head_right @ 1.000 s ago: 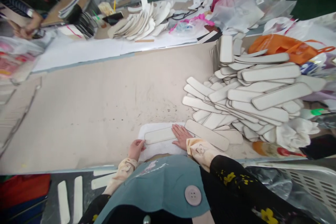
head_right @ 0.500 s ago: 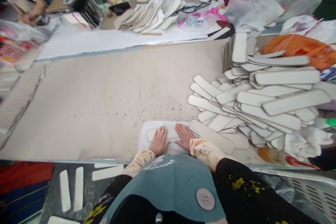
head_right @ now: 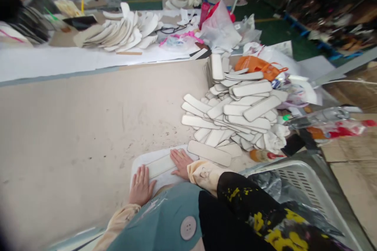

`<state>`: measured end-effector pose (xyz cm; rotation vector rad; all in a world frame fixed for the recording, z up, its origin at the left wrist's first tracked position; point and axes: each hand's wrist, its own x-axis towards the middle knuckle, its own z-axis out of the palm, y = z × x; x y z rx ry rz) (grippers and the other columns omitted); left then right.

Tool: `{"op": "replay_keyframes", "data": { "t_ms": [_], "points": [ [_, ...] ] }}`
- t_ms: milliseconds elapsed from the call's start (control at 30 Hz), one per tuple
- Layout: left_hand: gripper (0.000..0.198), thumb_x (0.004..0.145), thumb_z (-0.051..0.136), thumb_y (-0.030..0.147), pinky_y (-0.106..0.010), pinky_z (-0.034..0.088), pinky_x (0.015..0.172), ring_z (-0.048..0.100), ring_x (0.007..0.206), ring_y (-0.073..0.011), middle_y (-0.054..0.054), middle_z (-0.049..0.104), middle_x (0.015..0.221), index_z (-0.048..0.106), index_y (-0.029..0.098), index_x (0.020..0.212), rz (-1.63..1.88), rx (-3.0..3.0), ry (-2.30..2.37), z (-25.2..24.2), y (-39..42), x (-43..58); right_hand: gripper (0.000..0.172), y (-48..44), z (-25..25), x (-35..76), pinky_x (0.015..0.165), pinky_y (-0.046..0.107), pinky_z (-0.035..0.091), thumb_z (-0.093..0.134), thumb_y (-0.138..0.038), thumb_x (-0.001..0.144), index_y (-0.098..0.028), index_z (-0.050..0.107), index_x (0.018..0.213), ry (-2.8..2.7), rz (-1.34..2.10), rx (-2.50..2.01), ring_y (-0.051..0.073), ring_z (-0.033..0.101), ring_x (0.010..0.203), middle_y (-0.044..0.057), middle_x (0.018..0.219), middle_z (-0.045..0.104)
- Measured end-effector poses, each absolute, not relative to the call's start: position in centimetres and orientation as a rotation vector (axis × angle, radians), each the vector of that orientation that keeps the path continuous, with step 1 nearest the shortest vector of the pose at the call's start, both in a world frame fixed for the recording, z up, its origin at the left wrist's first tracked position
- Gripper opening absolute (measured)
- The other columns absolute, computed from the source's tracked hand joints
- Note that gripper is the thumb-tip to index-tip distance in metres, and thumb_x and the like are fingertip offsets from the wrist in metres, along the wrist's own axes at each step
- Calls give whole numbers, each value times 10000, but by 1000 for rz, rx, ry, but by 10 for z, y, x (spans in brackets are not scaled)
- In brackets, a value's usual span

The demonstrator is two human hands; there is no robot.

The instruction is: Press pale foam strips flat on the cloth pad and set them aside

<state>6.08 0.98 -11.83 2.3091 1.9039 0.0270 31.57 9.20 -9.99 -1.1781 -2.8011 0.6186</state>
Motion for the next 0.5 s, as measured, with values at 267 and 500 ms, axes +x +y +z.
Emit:
{"op": "replay_keyframes", "data": {
  "t_ms": [267,500],
  "points": [
    [668,841,341,447,-504,235,1057,167,1354,-306,-195,267,1437,269,51,1375,68,2340,1905,-128,11,61,729,96,-98,253,1093,417,133,461,-520,852,-73,237,1384,-2812,789,-692,226,117,1346,129,1443,246],
    [787,758,437,424,-590,315,982,280,1306,-331,-92,199,1467,37,259,1415,410,2271,1907,-137,9,62,789,99,-93,339,1093,420,157,479,-557,828,-130,172,1416,-2608,780,-1277,250,159,1339,144,1452,204]
  ]
}}
